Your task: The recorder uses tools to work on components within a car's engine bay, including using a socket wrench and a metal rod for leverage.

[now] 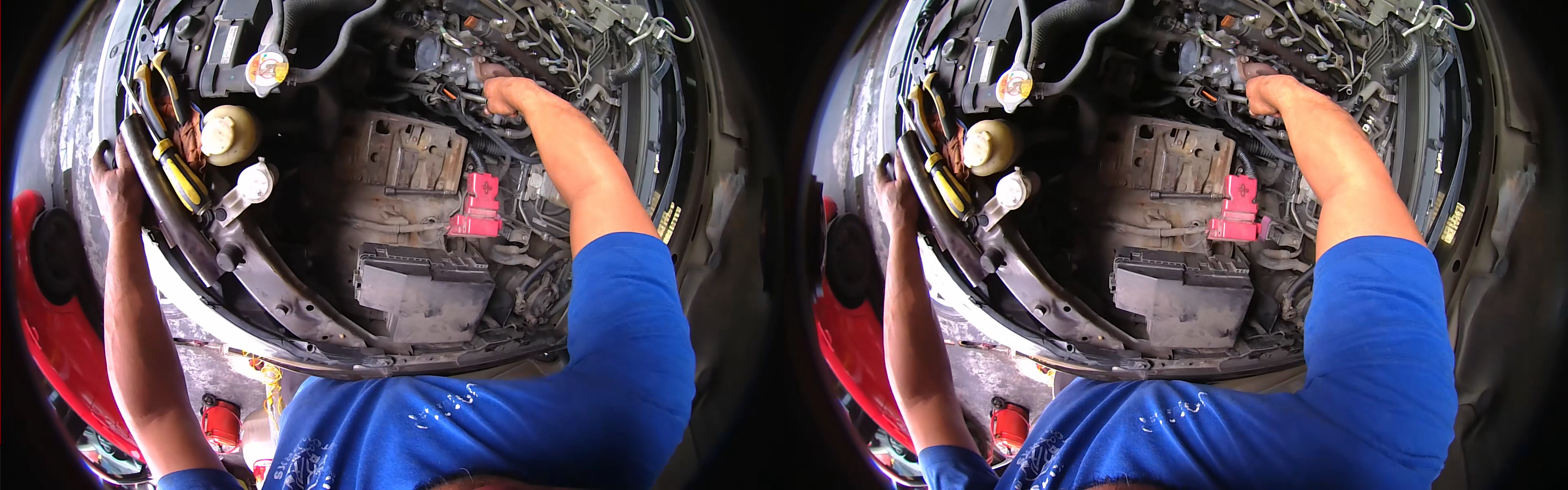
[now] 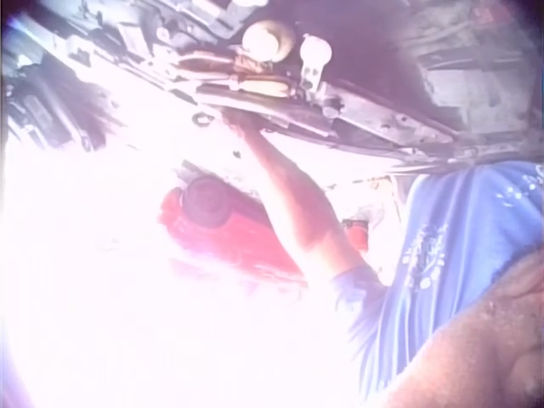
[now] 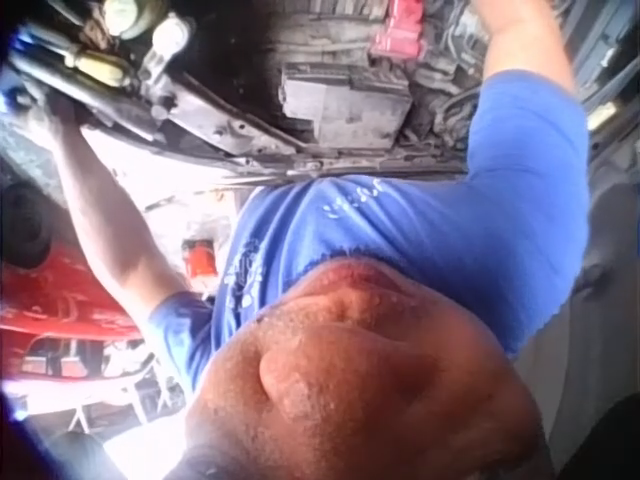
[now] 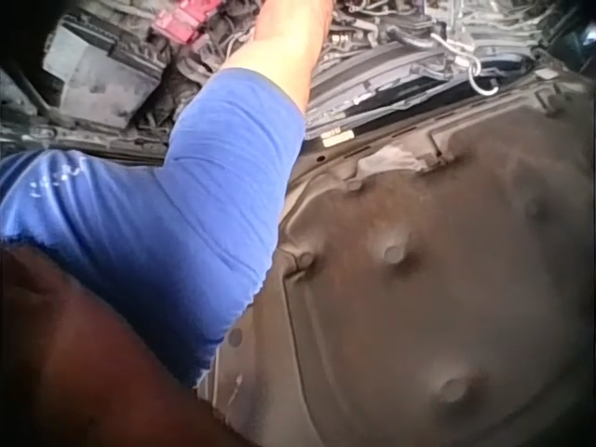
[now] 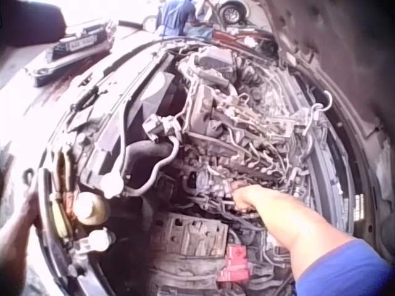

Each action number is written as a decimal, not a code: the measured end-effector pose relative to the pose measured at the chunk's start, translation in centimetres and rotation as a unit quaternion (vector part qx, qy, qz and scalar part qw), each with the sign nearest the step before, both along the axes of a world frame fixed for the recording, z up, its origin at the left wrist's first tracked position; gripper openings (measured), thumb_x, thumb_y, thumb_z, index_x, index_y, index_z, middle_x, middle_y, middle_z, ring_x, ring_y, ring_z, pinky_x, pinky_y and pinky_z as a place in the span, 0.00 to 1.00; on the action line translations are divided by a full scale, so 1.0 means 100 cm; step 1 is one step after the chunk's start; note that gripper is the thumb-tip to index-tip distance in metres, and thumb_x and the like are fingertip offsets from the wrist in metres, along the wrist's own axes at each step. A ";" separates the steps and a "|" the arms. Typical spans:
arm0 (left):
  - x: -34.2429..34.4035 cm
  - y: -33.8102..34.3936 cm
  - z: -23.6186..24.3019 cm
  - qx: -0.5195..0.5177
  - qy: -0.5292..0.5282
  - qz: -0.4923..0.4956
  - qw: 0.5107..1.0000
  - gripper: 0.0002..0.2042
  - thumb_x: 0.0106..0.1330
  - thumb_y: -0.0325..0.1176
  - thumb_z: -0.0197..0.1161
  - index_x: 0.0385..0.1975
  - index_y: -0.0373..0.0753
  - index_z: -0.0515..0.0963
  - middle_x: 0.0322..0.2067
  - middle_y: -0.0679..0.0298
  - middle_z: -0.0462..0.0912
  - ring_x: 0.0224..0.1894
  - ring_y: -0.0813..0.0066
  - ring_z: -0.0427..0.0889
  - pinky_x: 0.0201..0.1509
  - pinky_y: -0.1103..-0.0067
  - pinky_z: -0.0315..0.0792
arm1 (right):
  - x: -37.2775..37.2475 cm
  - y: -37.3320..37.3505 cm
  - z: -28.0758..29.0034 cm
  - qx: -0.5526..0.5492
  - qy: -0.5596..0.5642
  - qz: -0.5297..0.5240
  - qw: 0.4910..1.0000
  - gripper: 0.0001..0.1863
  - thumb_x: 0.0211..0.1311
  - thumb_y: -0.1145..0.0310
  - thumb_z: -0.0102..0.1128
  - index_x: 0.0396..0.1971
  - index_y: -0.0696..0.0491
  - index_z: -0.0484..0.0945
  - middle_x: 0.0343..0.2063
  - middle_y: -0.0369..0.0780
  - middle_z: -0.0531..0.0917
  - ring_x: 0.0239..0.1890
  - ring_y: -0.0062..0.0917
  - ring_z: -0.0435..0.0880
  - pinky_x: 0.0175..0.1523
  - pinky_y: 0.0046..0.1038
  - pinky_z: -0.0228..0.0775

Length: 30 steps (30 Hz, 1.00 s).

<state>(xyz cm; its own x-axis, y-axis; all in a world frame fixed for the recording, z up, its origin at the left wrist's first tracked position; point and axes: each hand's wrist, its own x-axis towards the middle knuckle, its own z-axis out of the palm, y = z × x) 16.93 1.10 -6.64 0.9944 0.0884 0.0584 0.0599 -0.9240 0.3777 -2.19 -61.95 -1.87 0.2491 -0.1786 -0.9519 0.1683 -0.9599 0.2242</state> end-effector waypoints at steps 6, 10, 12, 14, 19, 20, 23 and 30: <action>0.005 0.015 -0.005 0.003 0.009 0.000 1.000 0.37 0.70 0.65 0.54 0.66 0.39 0.71 0.64 0.43 0.71 0.69 0.48 0.68 0.71 0.62 0.61 | -0.035 0.013 -0.016 -0.037 -0.073 -0.209 0.974 0.12 0.63 0.68 0.60 0.31 0.63 0.84 0.23 0.49 0.86 0.25 0.38 0.87 0.34 0.41 0.80; 0.006 0.011 -0.001 -0.008 0.022 -0.006 1.000 0.37 0.70 0.65 0.53 0.66 0.38 0.71 0.64 0.42 0.72 0.69 0.48 0.68 0.71 0.62 0.61 | -0.059 0.046 -0.024 -0.079 -0.147 -0.143 0.975 0.14 0.49 0.77 0.63 0.38 0.58 0.88 0.40 0.52 0.88 0.47 0.42 0.88 0.51 0.39 0.81; 0.003 0.006 0.000 0.001 0.012 -0.010 1.000 0.38 0.70 0.64 0.53 0.65 0.36 0.71 0.63 0.41 0.73 0.67 0.48 0.70 0.70 0.63 0.62 | -0.068 0.062 -0.032 -0.082 -0.178 -0.165 0.967 0.14 0.54 0.76 0.61 0.41 0.57 0.88 0.46 0.52 0.86 0.51 0.43 0.87 0.55 0.38 0.80; 0.000 0.006 0.001 0.014 -0.006 -0.012 1.000 0.38 0.70 0.64 0.53 0.65 0.34 0.72 0.62 0.41 0.73 0.66 0.47 0.71 0.70 0.64 0.63 | -0.077 0.078 -0.032 -0.091 -0.190 -0.179 0.961 0.15 0.57 0.75 0.59 0.44 0.58 0.86 0.48 0.52 0.86 0.54 0.42 0.85 0.58 0.39 0.79; -0.005 0.000 0.003 0.006 -0.003 0.006 1.000 0.36 0.71 0.63 0.53 0.65 0.36 0.72 0.63 0.41 0.73 0.67 0.47 0.70 0.70 0.63 0.62 | -0.072 0.067 -0.033 -0.103 -0.184 -0.209 0.955 0.16 0.57 0.74 0.60 0.46 0.58 0.86 0.50 0.52 0.85 0.56 0.43 0.84 0.60 0.39 0.77; -0.005 0.000 0.003 0.007 -0.003 0.004 1.000 0.35 0.71 0.62 0.53 0.65 0.36 0.72 0.63 0.41 0.73 0.67 0.46 0.70 0.70 0.63 0.62 | -0.062 0.062 -0.029 -0.079 -0.166 -0.146 0.972 0.17 0.56 0.74 0.60 0.45 0.59 0.86 0.49 0.52 0.85 0.55 0.43 0.84 0.60 0.39 0.77; -0.006 0.000 0.006 0.008 -0.007 0.005 1.000 0.33 0.72 0.61 0.54 0.65 0.38 0.72 0.62 0.41 0.73 0.66 0.45 0.70 0.70 0.63 0.63 | -0.024 0.045 -0.004 -0.083 -0.044 -0.061 0.994 0.17 0.56 0.72 0.57 0.43 0.57 0.88 0.48 0.49 0.86 0.52 0.41 0.86 0.56 0.38 0.79; -0.008 -0.005 0.010 -0.004 0.016 0.018 1.000 0.35 0.70 0.63 0.53 0.65 0.40 0.72 0.61 0.40 0.73 0.65 0.46 0.71 0.69 0.62 0.64 | -0.020 0.000 -0.017 -0.077 -0.020 -0.218 0.973 0.18 0.66 0.61 0.59 0.45 0.62 0.82 0.27 0.45 0.88 0.26 0.34 0.88 0.36 0.42 0.81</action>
<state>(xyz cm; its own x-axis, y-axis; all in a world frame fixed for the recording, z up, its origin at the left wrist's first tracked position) 16.16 0.61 -5.64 0.9918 0.1249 0.0252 0.1060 -0.9182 0.3816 -4.21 -61.93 -3.53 0.1547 -0.4160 -0.8961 -0.2590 -0.8924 0.3695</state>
